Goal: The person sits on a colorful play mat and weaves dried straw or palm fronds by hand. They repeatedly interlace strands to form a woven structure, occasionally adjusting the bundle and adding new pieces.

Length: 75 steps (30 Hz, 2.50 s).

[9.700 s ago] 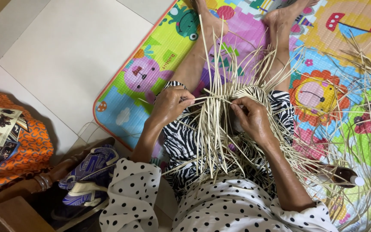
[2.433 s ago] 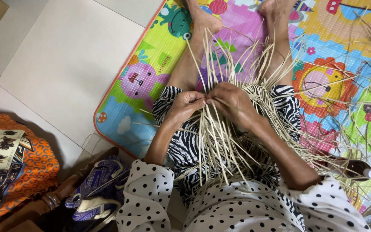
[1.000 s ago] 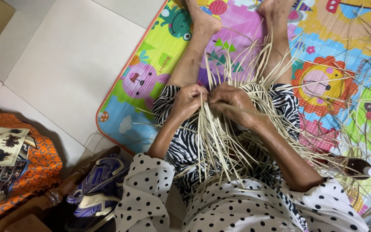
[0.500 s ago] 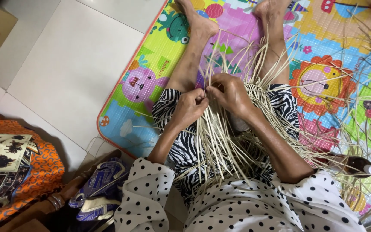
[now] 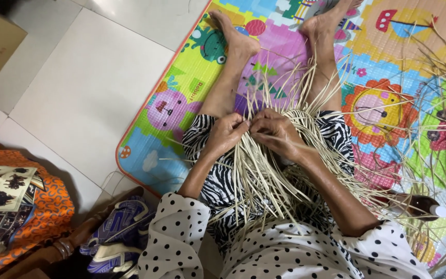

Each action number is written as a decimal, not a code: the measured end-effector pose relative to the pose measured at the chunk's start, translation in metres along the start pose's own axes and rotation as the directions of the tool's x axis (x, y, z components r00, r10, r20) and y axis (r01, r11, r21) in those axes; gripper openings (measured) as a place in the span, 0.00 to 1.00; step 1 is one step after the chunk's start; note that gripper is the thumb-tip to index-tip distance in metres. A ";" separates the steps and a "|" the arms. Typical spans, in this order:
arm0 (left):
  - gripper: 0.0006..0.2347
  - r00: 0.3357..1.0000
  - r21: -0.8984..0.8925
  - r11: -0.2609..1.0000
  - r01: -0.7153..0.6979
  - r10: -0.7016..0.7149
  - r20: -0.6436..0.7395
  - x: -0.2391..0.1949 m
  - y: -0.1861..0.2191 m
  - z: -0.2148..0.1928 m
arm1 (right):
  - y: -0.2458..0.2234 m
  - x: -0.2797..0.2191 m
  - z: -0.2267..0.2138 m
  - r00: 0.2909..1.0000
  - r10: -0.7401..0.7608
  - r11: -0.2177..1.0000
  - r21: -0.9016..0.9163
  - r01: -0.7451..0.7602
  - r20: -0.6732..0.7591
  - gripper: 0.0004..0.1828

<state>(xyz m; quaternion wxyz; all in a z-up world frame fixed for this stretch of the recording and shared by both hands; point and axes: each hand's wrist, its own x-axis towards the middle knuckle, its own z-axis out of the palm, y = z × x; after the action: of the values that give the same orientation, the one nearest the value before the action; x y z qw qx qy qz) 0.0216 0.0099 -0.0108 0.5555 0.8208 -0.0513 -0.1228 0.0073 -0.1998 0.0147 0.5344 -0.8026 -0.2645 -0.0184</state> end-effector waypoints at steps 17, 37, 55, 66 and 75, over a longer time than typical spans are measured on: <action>0.13 0.912 0.051 0.917 -0.394 0.384 0.145 -0.001 0.024 -0.006 | 0.014 0.015 -0.021 0.990 0.005 0.927 -0.370 -0.057 -0.139 0.09; 0.18 0.965 0.016 0.969 -0.248 0.246 0.091 0.002 0.002 0.010 | -0.065 -0.091 0.025 0.823 0.567 0.716 -0.517 -0.470 0.036 0.17; 0.17 0.959 0.100 0.960 -0.260 0.245 0.144 0.004 -0.013 0.013 | -0.139 -0.191 -0.029 0.988 0.144 0.875 -0.458 -0.155 -0.058 0.25; 0.17 0.968 0.128 0.963 -0.237 0.222 0.120 0.008 -0.015 0.013 | -0.159 -0.219 -0.061 0.961 0.274 0.667 -0.711 -0.224 -0.046 0.09; 0.16 0.981 0.205 0.961 -0.188 0.173 0.087 0.015 -0.028 0.025 | -0.168 -0.186 -0.090 0.896 -0.408 0.473 -0.880 0.046 -0.173 0.18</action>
<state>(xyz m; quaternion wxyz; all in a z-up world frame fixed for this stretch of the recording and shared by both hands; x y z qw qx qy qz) 0.0281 -0.0056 -0.0479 0.4714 0.8627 -0.1576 -0.0933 -0.2045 -0.3045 0.1373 0.0966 -0.8983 -0.2233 -0.3657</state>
